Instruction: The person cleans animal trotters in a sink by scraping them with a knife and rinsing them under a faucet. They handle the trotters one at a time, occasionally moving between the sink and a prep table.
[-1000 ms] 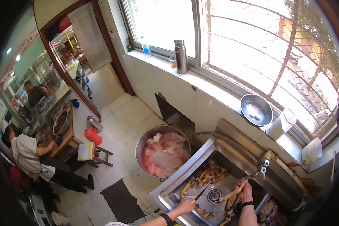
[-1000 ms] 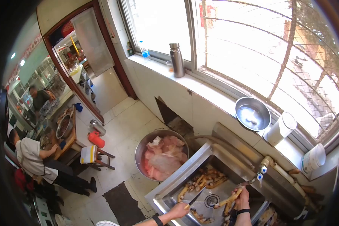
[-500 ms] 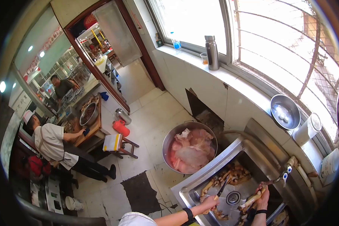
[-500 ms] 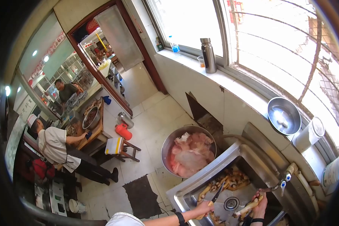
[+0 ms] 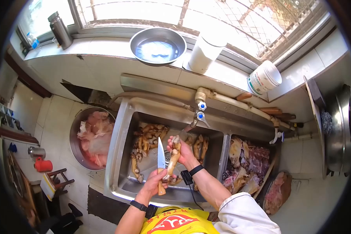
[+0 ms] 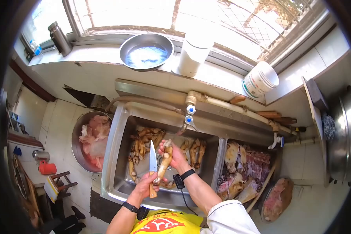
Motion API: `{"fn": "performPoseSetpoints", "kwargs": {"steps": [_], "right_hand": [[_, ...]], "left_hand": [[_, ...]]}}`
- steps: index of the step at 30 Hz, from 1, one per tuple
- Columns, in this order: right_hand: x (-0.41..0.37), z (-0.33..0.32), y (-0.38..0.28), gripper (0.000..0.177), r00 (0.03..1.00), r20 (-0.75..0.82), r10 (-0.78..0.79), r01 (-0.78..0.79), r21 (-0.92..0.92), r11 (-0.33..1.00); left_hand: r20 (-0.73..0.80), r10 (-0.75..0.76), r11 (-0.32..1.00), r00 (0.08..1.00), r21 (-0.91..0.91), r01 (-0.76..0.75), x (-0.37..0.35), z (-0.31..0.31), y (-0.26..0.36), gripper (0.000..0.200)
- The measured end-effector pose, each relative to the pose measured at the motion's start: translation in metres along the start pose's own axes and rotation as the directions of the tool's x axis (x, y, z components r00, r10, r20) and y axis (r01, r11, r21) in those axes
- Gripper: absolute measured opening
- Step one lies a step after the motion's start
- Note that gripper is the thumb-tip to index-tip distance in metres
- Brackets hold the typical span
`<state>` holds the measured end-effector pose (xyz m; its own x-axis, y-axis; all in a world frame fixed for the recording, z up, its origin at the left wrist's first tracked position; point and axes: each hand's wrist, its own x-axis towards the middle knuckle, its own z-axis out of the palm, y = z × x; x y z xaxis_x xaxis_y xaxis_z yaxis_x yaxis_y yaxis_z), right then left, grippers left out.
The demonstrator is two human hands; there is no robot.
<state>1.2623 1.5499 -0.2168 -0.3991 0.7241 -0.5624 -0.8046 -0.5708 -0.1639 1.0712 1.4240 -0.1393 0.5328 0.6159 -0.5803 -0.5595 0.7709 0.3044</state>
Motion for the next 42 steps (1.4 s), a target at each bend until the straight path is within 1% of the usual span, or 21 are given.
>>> {"fn": "performPoseSetpoints", "kwargs": {"steps": [1, 3, 4, 5, 7, 8, 9, 10, 11, 13, 14, 18, 23, 25, 26, 28, 29, 31, 34, 38, 42], "right_hand": [[-0.003, 0.006, 0.0, 0.037, 1.0, -0.007, -0.007, 0.007, 0.008, 1.0], [-0.011, 0.022, -0.003, 0.042, 0.988, -0.127, -0.091, 0.06, -0.232, 0.971], [-0.012, 0.022, -0.005, 0.043, 0.985, -0.117, -0.124, 0.08, -0.324, 0.943], [-0.013, 0.019, -0.007, 0.043, 0.984, -0.122, -0.132, 0.087, -0.318, 0.944], [-0.016, 0.015, -0.01, 0.045, 0.975, -0.12, -0.185, 0.102, -0.498, 0.861], [-0.019, 0.013, -0.012, 0.037, 0.978, -0.121, -0.17, 0.093, -0.478, 0.874], [-0.021, 0.011, -0.012, 0.037, 0.977, -0.126, -0.173, 0.093, -0.477, 0.874], [-0.022, 0.012, -0.012, 0.034, 0.971, -0.056, -0.234, 0.162, -0.568, 0.807], [-0.024, 0.013, -0.012, 0.035, 0.958, 0.019, -0.285, 0.229, -0.648, 0.727], [-0.032, 0.018, -0.017, 0.039, 0.966, 0.034, -0.258, 0.214, -0.666, 0.714], [-0.036, 0.022, -0.021, 0.045, 0.972, 0.054, -0.229, 0.203, -0.685, 0.7], [-0.045, 0.026, -0.033, 0.046, 0.99, 0.029, -0.141, 0.13, -0.608, 0.783], [-0.054, 0.031, -0.038, 0.048, 0.977, 0.143, -0.157, 0.2, -0.371, 0.907], [-0.058, 0.035, -0.037, 0.048, 0.971, 0.164, -0.171, 0.22, -0.356, 0.908], [-0.059, 0.036, -0.037, 0.048, 0.965, 0.191, -0.183, 0.239, -0.337, 0.911], [-0.06, 0.038, -0.035, 0.046, 0.964, 0.177, -0.199, 0.254, -0.392, 0.884], [-0.06, 0.038, -0.034, 0.044, 0.962, 0.164, -0.217, 0.269, -0.443, 0.855], [-0.059, 0.037, -0.03, 0.043, 0.958, 0.163, -0.236, 0.285, -0.469, 0.836], [-0.062, 0.038, -0.029, 0.039, 0.954, 0.17, -0.247, 0.299, -0.482, 0.824], [-0.068, 0.044, -0.03, 0.036, 0.954, 0.2, -0.222, 0.291, -0.455, 0.842], [-0.072, 0.046, -0.031, 0.035, 0.962, 0.167, -0.216, 0.271, -0.475, 0.837]], "left_hand": [[0.006, -0.005, 1.0, 1.0, 0.001, 0.005, 0.001, -0.002, -0.002, 0.04], [-0.052, 0.022, 0.999, 0.998, 0.034, -0.021, 0.003, 0.003, -0.002, 0.041], [-0.11, 0.063, 0.996, 0.992, 0.069, -0.056, 0.005, 0.005, -0.002, 0.042], [-0.107, 0.053, 0.996, 0.993, 0.074, -0.045, 0.008, 0.007, -0.002, 0.042], [-0.22, 0.157, 0.98, 0.963, 0.159, -0.123, 0.014, 0.01, -0.004, 0.041], [-0.218, 0.15, 0.98, 0.964, 0.158, -0.117, 0.019, 0.01, -0.006, 0.041], [-0.259, 0.182, 0.96, 0.949, 0.257, -0.114, 0.024, 0.01, -0.008, 0.042], [-0.295, 0.218, 0.929, 0.93, 0.353, -0.106, 0.027, 0.012, -0.008, 0.043], [-0.295, 0.215, 0.931, 0.931, 0.351, -0.103, 0.03, 0.015, -0.01, 0.043], [-0.299, 0.31, 0.895, 0.902, 0.413, -0.171, 0.034, 0.022, -0.013, 0.036], [-0.298, 0.305, 0.896, 0.905, 0.412, -0.167, 0.035, 0.026, -0.014, 0.036], [-0.273, 0.338, 0.874, 0.901, 0.446, -0.192, 0.039, 0.036, -0.016, 0.032], [-0.284, 0.393, 0.812, 0.875, 0.554, -0.185, 0.038, 0.052, -0.009, 0.029], [-0.219, 0.482, 0.556, 0.849, 0.825, -0.103, 0.032, 0.055, 0.001, 0.032], [-0.219, 0.482, 0.559, 0.848, 0.822, -0.106, 0.033, 0.052, 0.001, 0.032], [-0.062, 0.623, 0.247, 0.78, 0.961, -0.12, 0.033, 0.05, 0.003, 0.032], [-0.066, 0.624, 0.252, 0.779, 0.96, -0.12, 0.03, 0.054, 0.006, 0.032], [0.034, 0.611, 0.119, 0.791, 0.984, -0.135, 0.021, 0.064, 0.016, 0.03], [0.084, 0.62, 0.072, 0.78, 0.984, -0.163, 0.018, 0.066, 0.015, 0.029], [0.067, 0.621, 0.117, 0.781, 0.977, -0.176, 0.012, 0.069, 0.014, 0.029], [0.068, 0.605, 0.092, 0.793, 0.984, -0.154, 0.009, 0.074, 0.014, 0.029]]}}
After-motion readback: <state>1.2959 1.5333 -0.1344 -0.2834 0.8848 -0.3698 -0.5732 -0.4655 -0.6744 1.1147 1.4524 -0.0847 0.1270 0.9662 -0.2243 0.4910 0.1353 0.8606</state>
